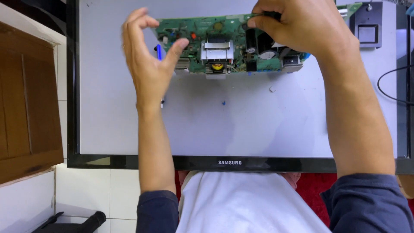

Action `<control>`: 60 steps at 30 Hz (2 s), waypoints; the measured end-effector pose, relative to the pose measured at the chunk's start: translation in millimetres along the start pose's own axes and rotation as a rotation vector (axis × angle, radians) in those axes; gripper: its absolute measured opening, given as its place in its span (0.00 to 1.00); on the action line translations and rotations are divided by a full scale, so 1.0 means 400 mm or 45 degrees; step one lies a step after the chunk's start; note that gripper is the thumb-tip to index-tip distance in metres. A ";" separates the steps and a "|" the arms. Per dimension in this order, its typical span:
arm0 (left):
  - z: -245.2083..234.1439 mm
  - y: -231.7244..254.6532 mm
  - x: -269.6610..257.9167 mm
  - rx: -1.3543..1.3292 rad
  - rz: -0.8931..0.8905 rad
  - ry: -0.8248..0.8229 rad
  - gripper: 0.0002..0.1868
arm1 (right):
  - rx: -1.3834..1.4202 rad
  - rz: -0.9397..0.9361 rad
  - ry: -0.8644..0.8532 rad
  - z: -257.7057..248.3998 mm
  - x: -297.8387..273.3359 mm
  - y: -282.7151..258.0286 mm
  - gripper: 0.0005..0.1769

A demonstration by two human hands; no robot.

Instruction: The person works on a green circuit board placed on a white surface, using their hands to touch and manipulate various components. They flip the board over to inspect the back and then return to the front side to continue handling the electronic parts.

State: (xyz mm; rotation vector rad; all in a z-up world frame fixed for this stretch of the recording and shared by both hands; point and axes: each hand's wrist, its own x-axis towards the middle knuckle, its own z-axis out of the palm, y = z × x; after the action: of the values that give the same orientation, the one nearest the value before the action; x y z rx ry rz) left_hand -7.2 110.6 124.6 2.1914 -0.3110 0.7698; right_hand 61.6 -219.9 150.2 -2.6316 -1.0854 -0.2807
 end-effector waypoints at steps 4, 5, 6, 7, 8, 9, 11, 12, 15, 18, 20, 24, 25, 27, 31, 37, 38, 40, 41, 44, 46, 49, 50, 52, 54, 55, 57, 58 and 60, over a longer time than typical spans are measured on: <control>0.031 -0.090 0.016 -0.872 -0.388 -0.117 0.35 | 0.032 0.080 0.001 -0.002 0.003 -0.004 0.07; 0.044 -0.114 0.017 -0.775 -0.346 -0.192 0.37 | 0.001 0.018 0.052 0.003 0.001 0.003 0.05; 0.057 -0.138 0.017 -0.676 -0.304 -0.265 0.45 | -0.031 -0.045 0.103 0.008 -0.002 0.010 0.04; 0.084 -0.176 -0.006 -0.678 -0.306 -0.269 0.45 | -0.030 -0.042 0.100 0.011 -0.004 0.009 0.04; 0.112 -0.214 -0.029 -0.744 -0.436 -0.283 0.29 | -0.092 -0.051 0.119 0.014 -0.005 0.007 0.05; 0.143 -0.254 -0.047 -0.811 -0.562 -0.295 0.22 | -0.159 -0.063 0.141 0.014 -0.003 0.008 0.06; 0.151 -0.236 -0.066 -0.836 -0.535 -0.195 0.20 | -0.267 -0.093 0.324 0.010 -0.019 -0.031 0.07; 0.155 -0.226 -0.073 -0.857 -0.510 -0.095 0.17 | -0.373 -0.128 0.506 0.006 -0.026 -0.050 0.08; 0.185 -0.216 -0.106 -0.945 -0.593 0.126 0.15 | -0.065 -0.123 1.167 0.034 -0.066 -0.183 0.19; 0.206 -0.240 -0.162 -0.891 -0.425 0.257 0.08 | 0.166 0.267 1.147 0.197 -0.193 -0.295 0.19; 0.196 -0.180 -0.165 -0.878 -0.440 0.306 0.06 | 0.284 0.384 1.019 0.281 -0.173 -0.326 0.23; 0.165 -0.089 -0.188 -0.797 -0.468 0.379 0.06 | 0.559 0.581 0.742 0.362 -0.128 -0.368 0.38; 0.162 -0.081 -0.194 -0.798 -0.464 0.376 0.06 | 0.558 0.583 0.747 0.374 -0.126 -0.358 0.38; 0.155 -0.067 -0.204 -0.732 -0.457 0.418 0.07 | 0.512 0.591 0.787 0.395 -0.116 -0.338 0.32; 0.165 -0.061 -0.221 -0.700 -0.442 0.479 0.07 | 0.422 0.643 0.781 0.383 -0.120 -0.358 0.30; 0.168 -0.045 -0.233 -0.684 -0.398 0.506 0.07 | 0.441 0.688 0.782 0.390 -0.122 -0.375 0.28; 0.167 -0.041 -0.236 -0.663 -0.399 0.512 0.08 | 0.487 0.677 0.809 0.384 -0.120 -0.380 0.28; 0.172 -0.034 -0.237 -0.646 -0.398 0.521 0.08 | 0.527 0.663 0.837 0.386 -0.118 -0.375 0.29; 0.171 -0.030 -0.239 -0.640 -0.391 0.539 0.07 | 0.565 0.682 0.837 0.395 -0.121 -0.372 0.28; 0.174 -0.032 -0.247 -0.635 -0.381 0.560 0.06 | 0.648 0.698 0.852 0.418 -0.126 -0.362 0.27; 0.177 -0.036 -0.249 -0.636 -0.374 0.572 0.06 | 0.693 0.685 0.869 0.413 -0.121 -0.356 0.28; 0.178 -0.038 -0.255 -0.599 -0.388 0.591 0.06 | 0.689 0.660 0.850 0.408 -0.116 -0.358 0.29; 0.178 -0.040 -0.251 -0.588 -0.378 0.603 0.06 | 0.691 0.672 0.886 0.423 -0.117 -0.357 0.29; 0.180 -0.037 -0.253 -0.578 -0.377 0.612 0.07 | 0.690 0.691 0.912 0.431 -0.121 -0.367 0.29; 0.175 -0.035 -0.241 -0.578 -0.382 0.609 0.06 | 0.654 0.706 0.929 0.415 -0.102 -0.384 0.29; 0.175 -0.035 -0.239 -0.578 -0.382 0.610 0.06 | 0.655 0.705 0.928 0.415 -0.097 -0.389 0.29; 0.177 -0.034 -0.238 -0.585 -0.400 0.618 0.06 | 0.630 0.741 0.927 0.417 -0.091 -0.398 0.29; 0.177 -0.035 -0.232 -0.585 -0.403 0.616 0.06 | 0.629 0.744 0.925 0.408 -0.085 -0.400 0.29; 0.171 -0.038 -0.223 -0.650 -0.448 0.575 0.06 | 0.525 0.699 0.891 0.393 -0.074 -0.410 0.25</control>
State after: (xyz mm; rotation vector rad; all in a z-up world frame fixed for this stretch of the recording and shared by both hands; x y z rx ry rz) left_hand -41.4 67.6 25.3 1.4893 0.1014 0.8474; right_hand -64.5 -76.6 23.5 -2.0777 -0.1563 -0.6915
